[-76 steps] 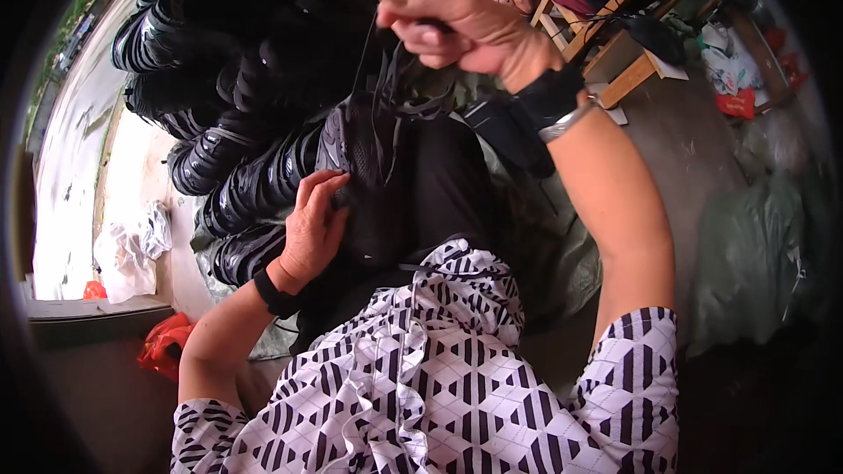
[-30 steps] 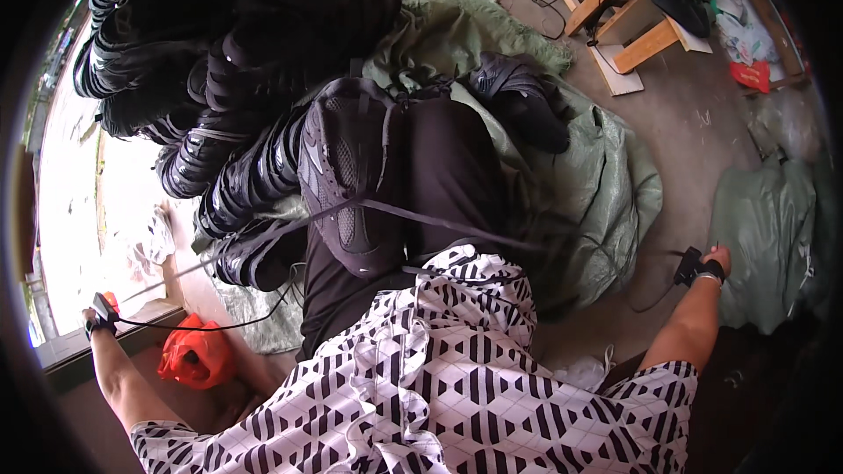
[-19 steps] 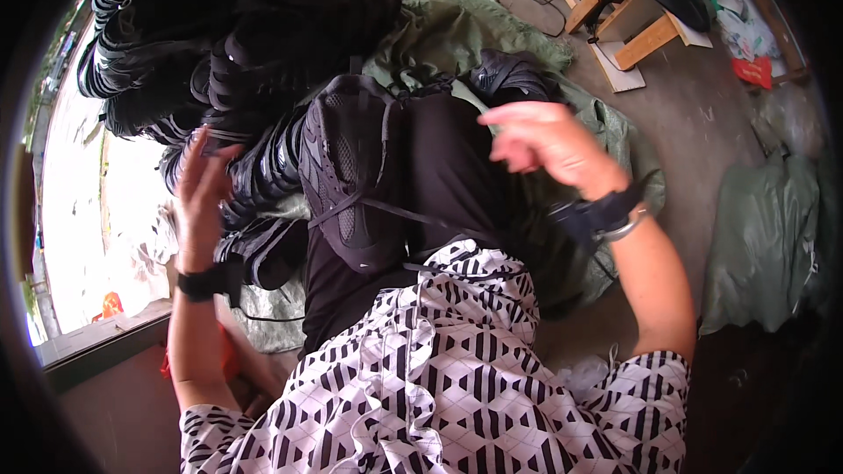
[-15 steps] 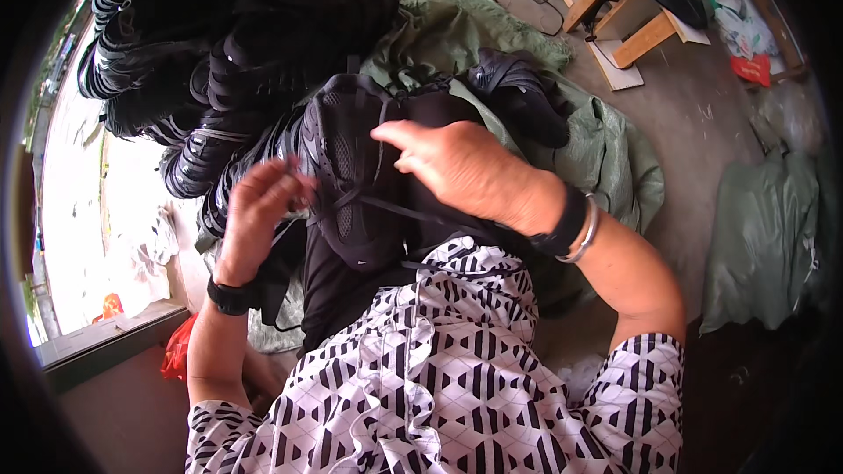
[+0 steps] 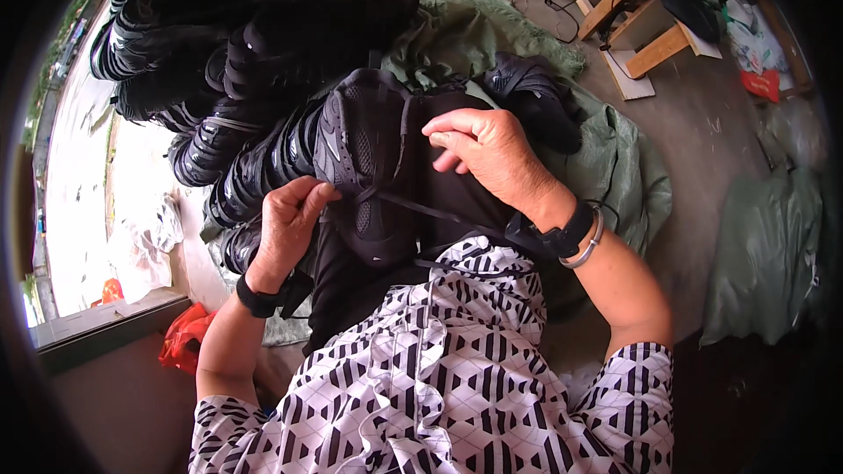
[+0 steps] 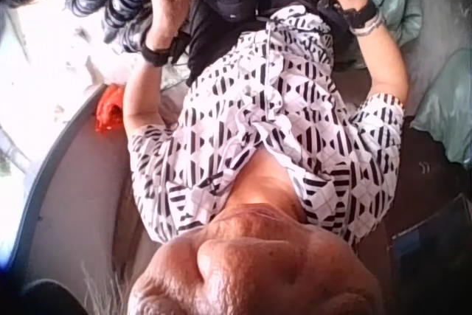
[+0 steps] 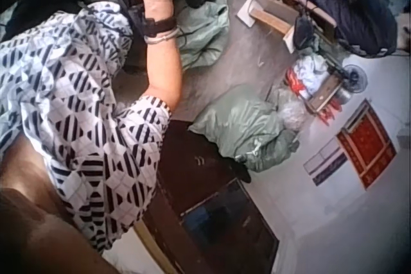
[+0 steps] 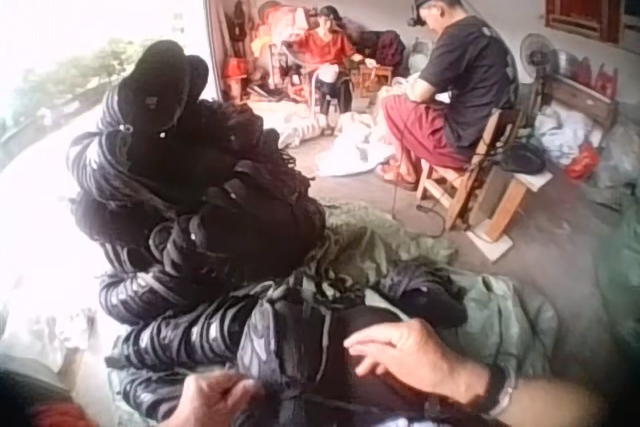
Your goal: The person sits on the floor and laces a black sneaker held on their lap. They thread the laces through the eyelets, pull them tight, and tie a knot. A large stack of similar shoes is visible nearby.
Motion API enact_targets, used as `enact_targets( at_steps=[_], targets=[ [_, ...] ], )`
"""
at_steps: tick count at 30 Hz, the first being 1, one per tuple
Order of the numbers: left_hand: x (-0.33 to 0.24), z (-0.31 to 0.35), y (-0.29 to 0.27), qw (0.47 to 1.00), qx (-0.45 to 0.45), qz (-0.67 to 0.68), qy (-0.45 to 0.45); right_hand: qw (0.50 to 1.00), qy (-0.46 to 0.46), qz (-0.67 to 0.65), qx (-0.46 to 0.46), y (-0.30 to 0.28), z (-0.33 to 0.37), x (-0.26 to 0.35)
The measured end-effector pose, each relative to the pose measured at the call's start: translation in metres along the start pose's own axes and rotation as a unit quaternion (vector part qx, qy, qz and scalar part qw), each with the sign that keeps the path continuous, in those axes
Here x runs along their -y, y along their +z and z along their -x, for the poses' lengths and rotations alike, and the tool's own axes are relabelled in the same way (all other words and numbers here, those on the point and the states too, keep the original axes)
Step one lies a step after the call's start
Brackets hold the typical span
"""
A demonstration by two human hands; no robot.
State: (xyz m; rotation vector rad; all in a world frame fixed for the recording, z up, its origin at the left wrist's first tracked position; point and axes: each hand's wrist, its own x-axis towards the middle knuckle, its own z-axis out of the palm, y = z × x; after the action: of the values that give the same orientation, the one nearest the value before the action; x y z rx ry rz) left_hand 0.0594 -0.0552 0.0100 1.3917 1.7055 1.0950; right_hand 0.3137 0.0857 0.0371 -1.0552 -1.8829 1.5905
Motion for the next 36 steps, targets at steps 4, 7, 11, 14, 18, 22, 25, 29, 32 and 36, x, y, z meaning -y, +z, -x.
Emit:
enact_targets(
  at_steps=[4,7,11,14,18,22,25,29,32,36],
  targets=[
    [-0.002,-0.004,0.012,0.993,-0.028,0.107,-0.038,0.973,-0.078,0.218,0.003,0.000,0.007,0.001],
    [-0.001,-0.002,0.007,0.977,-0.006,0.165,-0.133,0.987,-0.008,0.142,0.076,0.007,0.011,0.010],
    [-0.005,-0.002,0.006,0.961,-0.024,0.236,-0.142,0.989,0.078,0.101,0.068,0.021,0.011,0.014],
    [0.003,0.000,0.000,0.963,-0.009,0.234,-0.132,0.987,-0.016,0.159,0.028,0.029,0.010,-0.001],
    [0.002,0.002,-0.001,0.968,0.016,0.214,-0.133,0.965,-0.143,0.220,-0.025,0.037,0.002,-0.017],
    [-0.005,0.001,0.005,0.973,0.011,0.192,-0.131,0.959,-0.162,0.231,-0.030,0.039,-0.001,-0.020],
    [0.004,-0.002,0.006,0.978,0.018,0.179,-0.107,0.952,-0.168,0.254,-0.027,0.039,0.000,-0.021],
    [0.008,-0.004,0.011,0.978,-0.004,0.189,-0.084,0.876,-0.276,0.395,0.011,0.044,-0.001,-0.018],
    [0.010,-0.003,0.013,0.978,-0.016,0.196,-0.070,0.869,-0.296,0.397,0.017,0.043,-0.003,-0.015],
    [0.005,-0.009,0.019,0.984,-0.050,0.155,-0.072,0.835,-0.346,0.426,-0.025,0.040,0.003,0.007]
  ],
)
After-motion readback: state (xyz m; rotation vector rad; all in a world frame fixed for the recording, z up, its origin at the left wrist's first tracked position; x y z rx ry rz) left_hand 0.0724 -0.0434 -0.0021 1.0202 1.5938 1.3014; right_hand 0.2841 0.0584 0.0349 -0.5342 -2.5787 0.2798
